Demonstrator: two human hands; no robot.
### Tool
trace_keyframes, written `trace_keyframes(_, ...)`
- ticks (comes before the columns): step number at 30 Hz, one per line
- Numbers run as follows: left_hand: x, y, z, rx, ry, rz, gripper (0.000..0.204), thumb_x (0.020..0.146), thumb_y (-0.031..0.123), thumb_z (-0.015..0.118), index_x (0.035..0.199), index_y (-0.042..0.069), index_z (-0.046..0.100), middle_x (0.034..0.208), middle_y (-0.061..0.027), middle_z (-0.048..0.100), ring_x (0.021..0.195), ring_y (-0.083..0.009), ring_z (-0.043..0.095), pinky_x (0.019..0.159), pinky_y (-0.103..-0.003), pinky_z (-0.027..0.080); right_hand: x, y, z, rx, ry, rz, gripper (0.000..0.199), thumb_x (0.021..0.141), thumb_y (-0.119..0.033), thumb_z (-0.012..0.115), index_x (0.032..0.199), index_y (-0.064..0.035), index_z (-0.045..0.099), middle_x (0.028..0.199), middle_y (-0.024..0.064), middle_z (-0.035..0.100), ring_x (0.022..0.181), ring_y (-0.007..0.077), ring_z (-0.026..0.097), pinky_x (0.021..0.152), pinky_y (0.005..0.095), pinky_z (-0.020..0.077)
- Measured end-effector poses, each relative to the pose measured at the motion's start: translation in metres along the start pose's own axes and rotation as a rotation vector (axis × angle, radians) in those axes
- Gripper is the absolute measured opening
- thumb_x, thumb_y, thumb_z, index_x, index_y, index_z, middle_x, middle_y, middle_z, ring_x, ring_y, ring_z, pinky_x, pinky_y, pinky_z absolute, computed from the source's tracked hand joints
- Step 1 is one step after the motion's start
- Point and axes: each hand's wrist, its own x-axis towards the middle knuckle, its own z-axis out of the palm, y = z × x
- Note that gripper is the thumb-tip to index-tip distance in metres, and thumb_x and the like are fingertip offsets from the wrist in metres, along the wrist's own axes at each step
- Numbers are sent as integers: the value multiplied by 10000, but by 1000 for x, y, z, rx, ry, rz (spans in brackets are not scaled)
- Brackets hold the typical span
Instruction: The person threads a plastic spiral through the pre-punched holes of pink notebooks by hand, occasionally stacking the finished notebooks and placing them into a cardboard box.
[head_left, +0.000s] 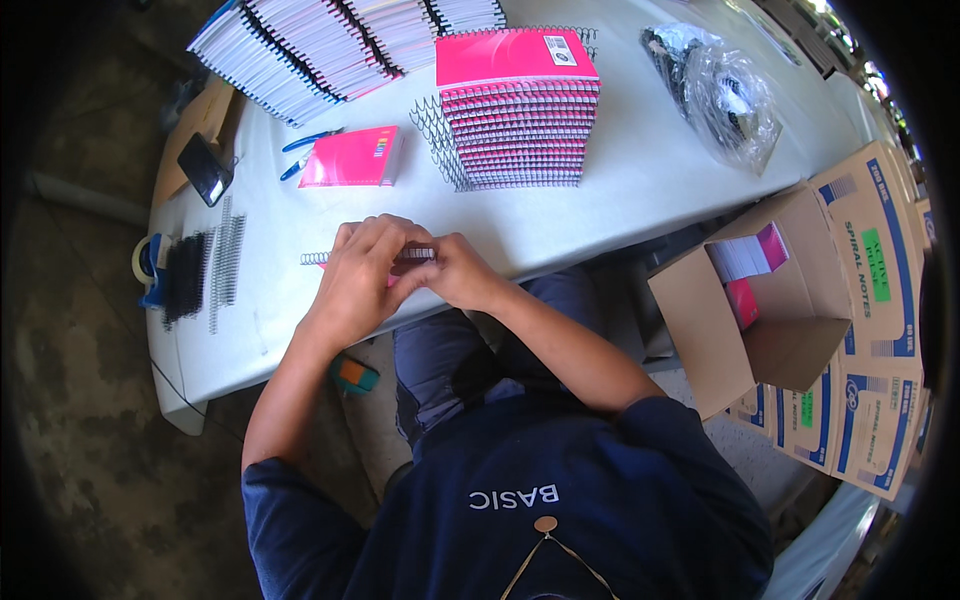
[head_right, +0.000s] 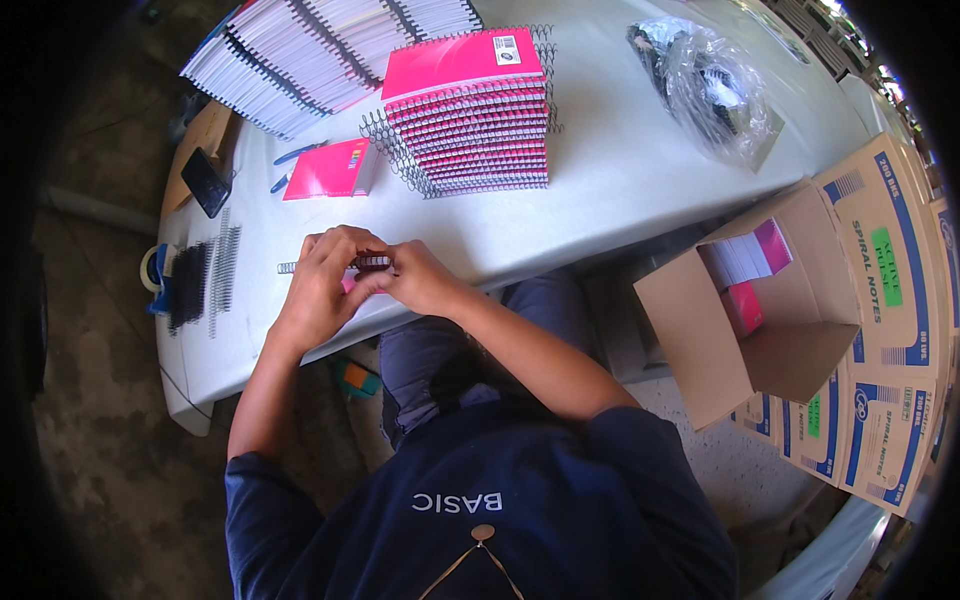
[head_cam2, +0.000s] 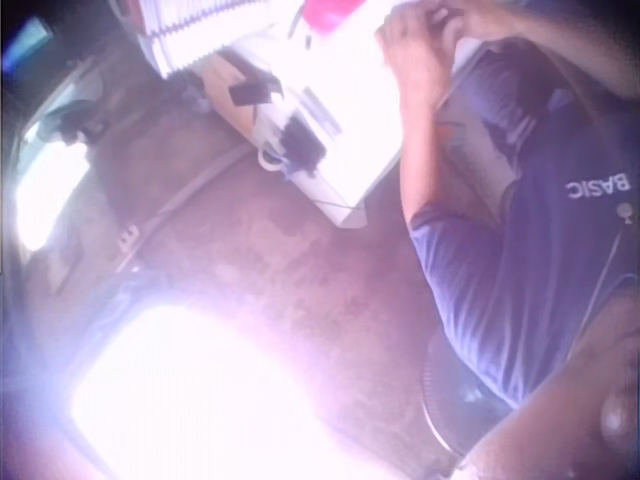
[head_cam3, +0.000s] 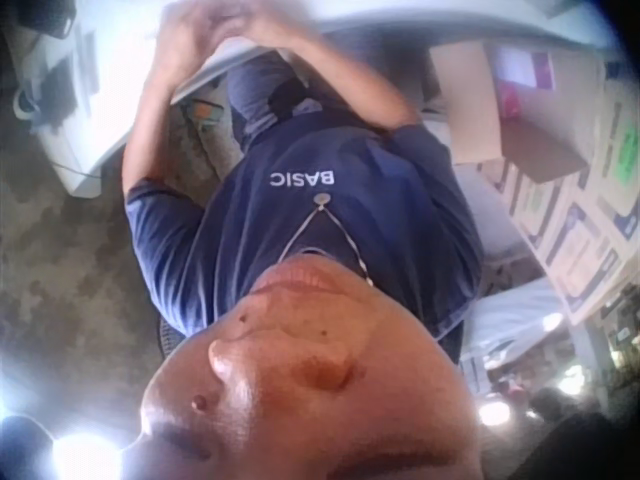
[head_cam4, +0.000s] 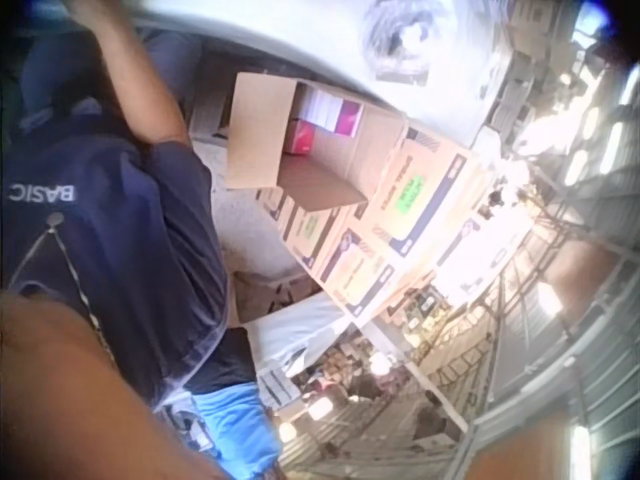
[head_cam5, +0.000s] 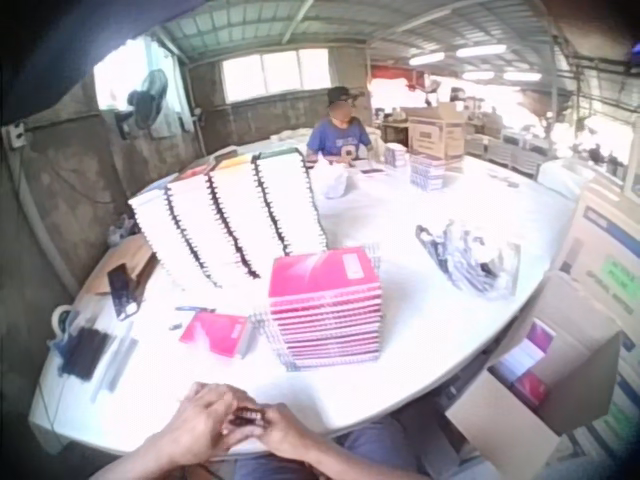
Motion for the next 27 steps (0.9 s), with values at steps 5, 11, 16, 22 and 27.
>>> trace_keyframes(5, 0, -3, 0, 15, -46, 17, 238, 739, 145, 699, 953, 91, 610, 942, -39, 595, 893, -210, 558, 798, -335, 359, -2, -1, 1, 83, -4, -31, 159, 763, -56, 649, 886, 38, 618, 736, 136, 645, 671, 122, 581, 620, 299, 458)
trace_keyframes(11, 1, 3, 1, 173, -9, 112, 185, 756, 105, 668, 926, 81, 598, 941, -49, 605, 860, -230, 572, 793, -345, 369, -3, -6, -3, -136, -19, 28, 141, 788, -55, 612, 899, 31, 611, 785, 181, 648, 735, 229, 648, 652, 336, 475)
trace_keyframes(16, 3, 7, -5, 265, -48, 92, 166, 727, 138, 687, 845, 71, 591, 871, -44, 606, 834, -234, 576, 810, -361, 379, -7, -20, -2, -149, -62, 95, 152, 800, -74, 589, 909, 31, 607, 815, 210, 638, 801, 317, 647, 685, 353, 475)
trace_keyframes(22, 20, 28, -19, 199, 171, 199, 250, 686, 215, 725, 873, 92, 613, 833, -37, 596, 825, -228, 570, 792, -369, 383, -24, -40, -19, -126, 70, -156, 378, 837, -68, 558, 1187, -16, 423, 996, 221, 592, 952, 346, 605, 784, 364, 460)
trace_keyframes(27, 73, 32, -63, 188, 493, 131, 253, 660, 181, 754, 861, 85, 633, 826, -74, 611, 794, -249, 577, 720, -355, 420, -3, -142, -94, -241, 409, -663, 222, 828, -63, 632, 1032, -25, 553, 1000, 125, 631, 997, 185, 590, 819, 300, 477)
